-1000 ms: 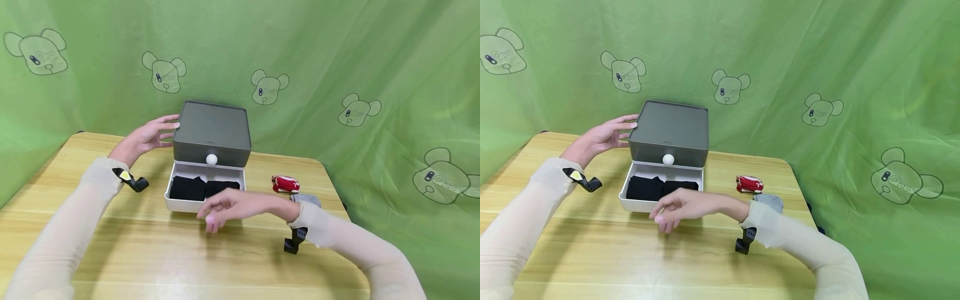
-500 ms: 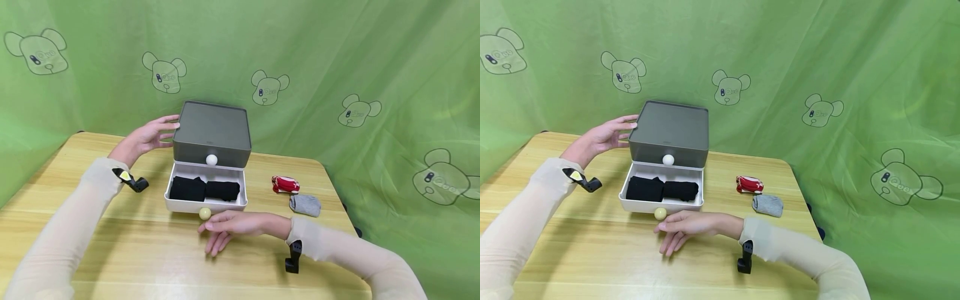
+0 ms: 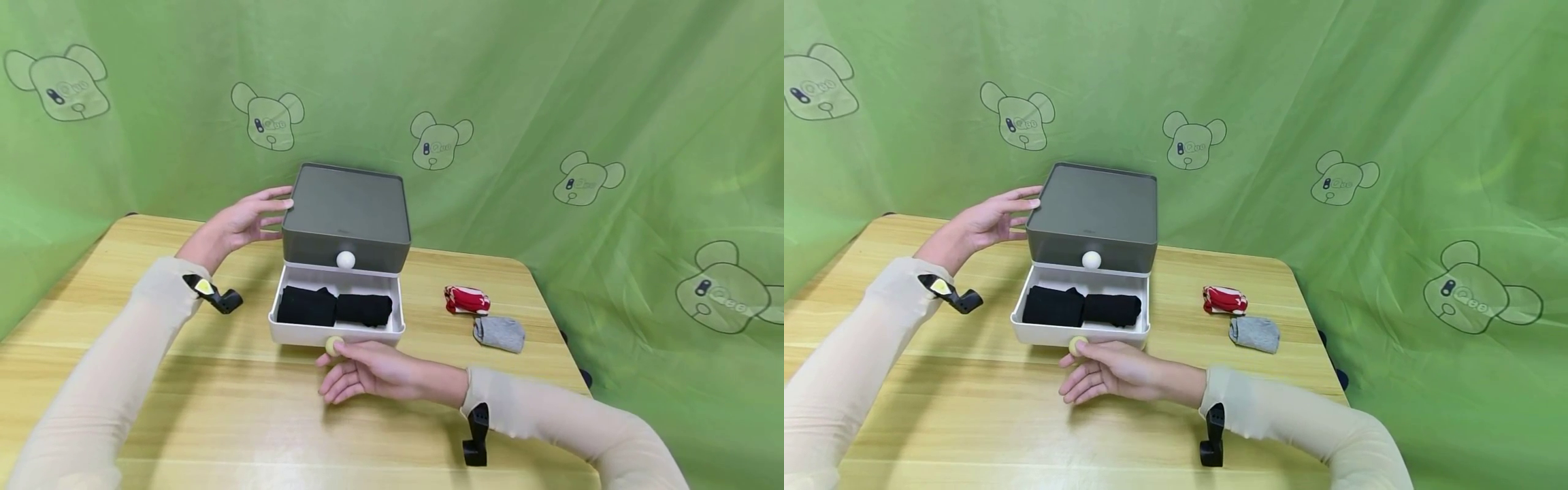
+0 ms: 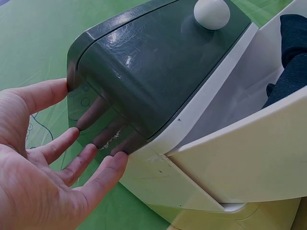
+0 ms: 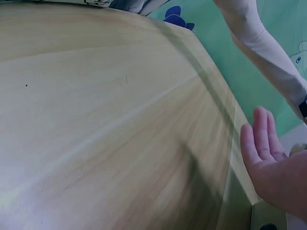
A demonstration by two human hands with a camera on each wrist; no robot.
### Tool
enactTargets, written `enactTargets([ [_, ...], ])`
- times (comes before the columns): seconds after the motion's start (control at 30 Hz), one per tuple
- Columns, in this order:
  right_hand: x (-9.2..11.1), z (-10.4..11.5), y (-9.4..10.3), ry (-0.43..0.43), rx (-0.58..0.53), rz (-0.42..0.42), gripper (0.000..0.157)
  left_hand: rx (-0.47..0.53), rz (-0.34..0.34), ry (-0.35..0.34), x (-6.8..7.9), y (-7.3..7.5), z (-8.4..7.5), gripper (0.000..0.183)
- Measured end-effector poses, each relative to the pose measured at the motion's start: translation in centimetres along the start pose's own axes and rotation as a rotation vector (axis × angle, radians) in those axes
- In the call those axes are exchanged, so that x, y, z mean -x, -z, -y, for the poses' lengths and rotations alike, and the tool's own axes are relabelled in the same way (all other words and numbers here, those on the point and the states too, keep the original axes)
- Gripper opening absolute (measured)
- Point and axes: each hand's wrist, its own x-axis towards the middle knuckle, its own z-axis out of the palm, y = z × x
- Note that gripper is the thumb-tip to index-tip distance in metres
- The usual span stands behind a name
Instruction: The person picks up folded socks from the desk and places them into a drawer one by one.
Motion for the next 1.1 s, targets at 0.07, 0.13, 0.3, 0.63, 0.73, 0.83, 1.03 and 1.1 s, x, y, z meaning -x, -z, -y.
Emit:
enactTargets([
  [0.07,-0.1,-0.1,-0.2,0.017,-0.013,-0.030,0.061,0.000,-0.001,-0.001,0.0,0.0,0.0,0.072],
  [0.13,-0.1,-0.1,-0.3,0.031,-0.017,-0.048,0.058,0.001,-0.004,-0.002,0.0,0.0,0.0,0.072],
  [0.3,-0.2,-0.1,-0.4,0.048,-0.009,-0.060,0.049,0.003,-0.008,-0.002,0.0,0.0,0.0,0.072],
  [0.63,-1.2,0.7,0.6,0.068,0.016,-0.112,0.041,-0.002,0.001,0.004,0.1,0.1,0.0,0.075],
  [0.73,-1.6,1.1,1.0,0.071,0.008,-0.144,0.037,0.002,-0.002,0.005,0.1,0.0,0.0,0.075],
  [0.83,-2.2,1.5,1.5,0.090,0.003,-0.169,0.039,0.005,-0.003,0.005,0.1,0.0,0.0,0.074],
  [1.03,-3.0,2.3,2.4,0.109,-0.001,-0.188,0.038,0.003,-0.003,0.009,0.1,0.0,-0.1,0.074],
  [1.1,-3.2,2.5,2.6,0.111,-0.005,-0.197,0.036,0.001,-0.003,0.010,0.1,0.1,-0.1,0.075],
])
